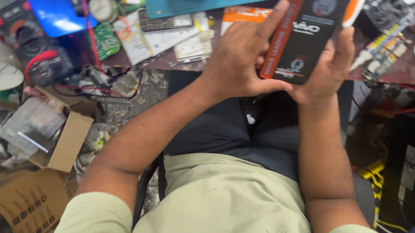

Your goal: The person wipes a smartphone with a tissue, removes its back cover and battery, then presses a protective sticker onto the back of the phone and smooths it down. They then wrap a rubber band around the phone and hold it up.

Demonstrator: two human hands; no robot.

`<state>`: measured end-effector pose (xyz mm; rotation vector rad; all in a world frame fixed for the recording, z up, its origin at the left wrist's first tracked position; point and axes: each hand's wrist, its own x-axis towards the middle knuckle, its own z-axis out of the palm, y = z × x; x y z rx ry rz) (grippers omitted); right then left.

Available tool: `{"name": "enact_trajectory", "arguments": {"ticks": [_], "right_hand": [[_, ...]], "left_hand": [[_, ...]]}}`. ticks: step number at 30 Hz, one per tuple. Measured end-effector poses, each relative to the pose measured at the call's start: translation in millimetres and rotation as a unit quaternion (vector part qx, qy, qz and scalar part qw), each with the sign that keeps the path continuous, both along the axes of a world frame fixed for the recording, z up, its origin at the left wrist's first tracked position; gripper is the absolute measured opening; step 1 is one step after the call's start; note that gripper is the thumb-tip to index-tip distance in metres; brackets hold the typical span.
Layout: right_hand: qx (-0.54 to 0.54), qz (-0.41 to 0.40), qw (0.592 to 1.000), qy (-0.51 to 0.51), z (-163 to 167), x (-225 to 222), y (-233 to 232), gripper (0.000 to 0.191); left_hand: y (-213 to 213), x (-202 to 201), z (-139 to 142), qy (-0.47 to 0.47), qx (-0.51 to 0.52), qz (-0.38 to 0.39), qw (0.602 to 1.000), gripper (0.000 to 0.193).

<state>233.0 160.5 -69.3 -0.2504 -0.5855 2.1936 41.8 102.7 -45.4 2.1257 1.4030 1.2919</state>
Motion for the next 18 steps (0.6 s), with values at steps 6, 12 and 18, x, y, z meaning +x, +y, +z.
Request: {"name": "enact_trajectory", "arguments": {"ticks": [6,12,18], "right_hand": [[-0.042,-0.026,0.999,-0.022,-6.6,6.4,2.7,0.063],[0.011,-0.019,0.999,-0.043,-2.7,3.0,2.3,0.043],[0.09,-0.106,0.981,-0.136,-8.5,4.4,-0.9,0.027]], "left_hand": [[0.6,-1.1,6.5,-0.036,0.054,0.005,0.998,0.138],[2.0,-0.2,5.0,-0.066,0.078,-0.003,0.995,0.14],[3.8,0.2,0.5,-0.041,0.053,-0.011,0.998,0.136]]}}
